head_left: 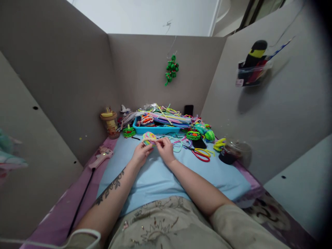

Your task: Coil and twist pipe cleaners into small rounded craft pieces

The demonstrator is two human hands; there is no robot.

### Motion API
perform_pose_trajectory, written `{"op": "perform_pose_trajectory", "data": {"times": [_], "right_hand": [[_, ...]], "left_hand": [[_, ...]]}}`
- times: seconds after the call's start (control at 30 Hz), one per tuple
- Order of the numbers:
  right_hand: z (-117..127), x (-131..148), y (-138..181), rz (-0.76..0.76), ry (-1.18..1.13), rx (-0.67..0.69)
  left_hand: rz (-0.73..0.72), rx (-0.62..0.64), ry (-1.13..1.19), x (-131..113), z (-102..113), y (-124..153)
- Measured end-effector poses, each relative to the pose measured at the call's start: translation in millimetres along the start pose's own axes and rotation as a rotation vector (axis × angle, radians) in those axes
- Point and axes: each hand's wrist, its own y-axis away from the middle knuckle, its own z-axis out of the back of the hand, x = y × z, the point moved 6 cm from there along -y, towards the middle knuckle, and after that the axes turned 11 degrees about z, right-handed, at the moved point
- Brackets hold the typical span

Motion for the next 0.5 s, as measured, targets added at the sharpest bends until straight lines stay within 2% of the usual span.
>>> {"op": "perform_pose_trajectory", "data": {"times": [0.17,0.27,0.37,0.5], "right_hand": [[1.4,-8.3,1.0,-0.036,-0.005,-0.033],[-0.5,-12.8,2.6,-0.067,-0.019,-0.008],[-3.7,-10.0,3.0,-0.063,-0.044,0.029],[-3.4,-5.4,2.3,-0.057,-0.056,0.006]], "left_hand": [[0.012,-0.009,0.024,0.6,1.6,-1.2],[0.017,-0.005,0.033,0.1,1.5,-0.8],[0.009,0.009,0.029,-0.6,-0.1,0.1],[0.000,0.016,0.006,0.0,-1.9,0.4]]}}
